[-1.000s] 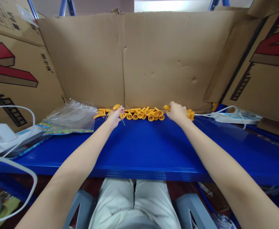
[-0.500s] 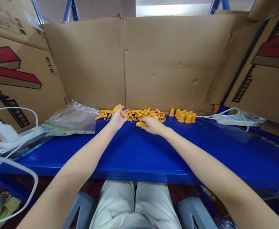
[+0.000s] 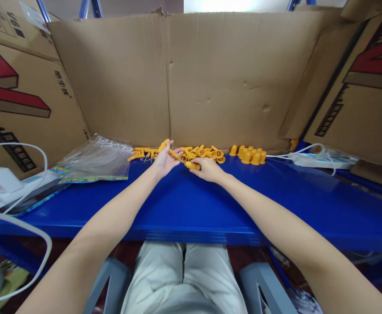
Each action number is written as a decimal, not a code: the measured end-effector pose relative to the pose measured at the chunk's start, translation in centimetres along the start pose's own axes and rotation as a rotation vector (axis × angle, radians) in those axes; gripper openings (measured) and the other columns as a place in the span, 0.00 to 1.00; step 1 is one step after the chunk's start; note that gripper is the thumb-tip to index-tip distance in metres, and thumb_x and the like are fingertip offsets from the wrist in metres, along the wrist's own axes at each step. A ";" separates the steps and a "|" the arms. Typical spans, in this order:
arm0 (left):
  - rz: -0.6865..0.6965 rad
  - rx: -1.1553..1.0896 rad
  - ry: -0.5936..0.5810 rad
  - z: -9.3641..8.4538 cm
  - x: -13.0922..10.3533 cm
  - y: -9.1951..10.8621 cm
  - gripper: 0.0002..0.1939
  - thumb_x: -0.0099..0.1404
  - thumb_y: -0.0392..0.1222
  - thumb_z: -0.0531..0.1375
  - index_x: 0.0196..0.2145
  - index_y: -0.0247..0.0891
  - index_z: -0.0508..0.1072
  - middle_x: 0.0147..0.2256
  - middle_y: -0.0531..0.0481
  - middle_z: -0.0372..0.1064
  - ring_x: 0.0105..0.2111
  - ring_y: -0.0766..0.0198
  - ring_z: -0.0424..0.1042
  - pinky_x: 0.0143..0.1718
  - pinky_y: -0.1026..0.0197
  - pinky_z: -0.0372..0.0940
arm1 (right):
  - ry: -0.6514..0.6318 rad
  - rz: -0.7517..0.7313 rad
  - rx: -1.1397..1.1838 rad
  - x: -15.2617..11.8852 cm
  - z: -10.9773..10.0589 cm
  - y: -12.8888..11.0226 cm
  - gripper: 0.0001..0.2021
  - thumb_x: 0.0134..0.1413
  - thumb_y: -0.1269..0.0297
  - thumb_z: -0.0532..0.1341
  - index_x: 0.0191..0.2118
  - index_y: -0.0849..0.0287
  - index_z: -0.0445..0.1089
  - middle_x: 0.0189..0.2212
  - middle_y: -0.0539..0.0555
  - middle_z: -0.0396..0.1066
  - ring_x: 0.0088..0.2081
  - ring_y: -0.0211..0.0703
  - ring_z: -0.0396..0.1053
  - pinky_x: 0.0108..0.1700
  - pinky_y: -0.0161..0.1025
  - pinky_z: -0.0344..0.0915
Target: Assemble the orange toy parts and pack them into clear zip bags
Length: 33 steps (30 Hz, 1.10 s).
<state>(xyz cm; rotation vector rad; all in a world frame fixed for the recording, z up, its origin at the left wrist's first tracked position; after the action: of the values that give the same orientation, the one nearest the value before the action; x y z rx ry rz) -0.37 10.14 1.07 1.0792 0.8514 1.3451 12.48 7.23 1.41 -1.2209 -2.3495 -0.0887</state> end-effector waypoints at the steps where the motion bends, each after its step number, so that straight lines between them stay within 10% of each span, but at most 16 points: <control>1: -0.019 -0.036 -0.010 0.2 -0.1 -0.2 0.19 0.71 0.52 0.42 0.57 0.51 0.57 0.47 0.43 0.69 0.48 0.58 0.70 0.46 0.50 0.65 | -0.013 0.017 -0.010 0.0 0.1 0.2 0.17 0.55 0.62 0.60 0.49 0.60 0.71 0.47 0.57 0.74 0.47 0.51 0.71 0.49 0.44 0.64; 13: -0.048 -0.197 -0.094 1.0 -0.3 -0.5 0.21 0.69 0.54 0.48 0.58 0.51 0.56 0.48 0.43 0.67 0.43 0.61 0.72 0.44 0.55 0.65 | 0.013 0.044 0.038 0.0 -0.2 0.2 0.17 0.55 0.64 0.62 0.50 0.60 0.71 0.48 0.58 0.73 0.49 0.52 0.70 0.51 0.47 0.63; 24: -0.093 0.077 -0.195 0.9 -0.5 -0.7 0.35 0.63 0.69 0.43 0.60 0.48 0.57 0.52 0.41 0.68 0.45 0.55 0.71 0.48 0.46 0.61 | 0.083 0.098 0.029 0.1 -1.0 0.8 0.15 0.55 0.65 0.61 0.49 0.60 0.71 0.46 0.60 0.74 0.49 0.55 0.70 0.51 0.51 0.62; 33: -0.004 0.572 -0.037 -0.6 0.5 -0.8 0.24 0.70 0.51 0.44 0.59 0.39 0.60 0.53 0.40 0.66 0.36 0.60 0.74 0.34 0.59 0.67 | 0.072 0.154 -0.034 0.0 -1.2 2.1 0.17 0.56 0.67 0.60 0.52 0.61 0.69 0.52 0.61 0.70 0.53 0.56 0.67 0.54 0.53 0.59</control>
<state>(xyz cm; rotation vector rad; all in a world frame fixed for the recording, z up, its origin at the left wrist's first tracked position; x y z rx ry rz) -0.65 10.79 0.14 1.5306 1.2508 1.0957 14.58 8.18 2.12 -1.3868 -2.1938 -0.1190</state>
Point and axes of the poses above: each hand's wrist, its own x-axis towards the middle knuckle, its own z-axis out of the palm, y = z × x, the point moved 9 cm from there along x, towards the middle knuckle
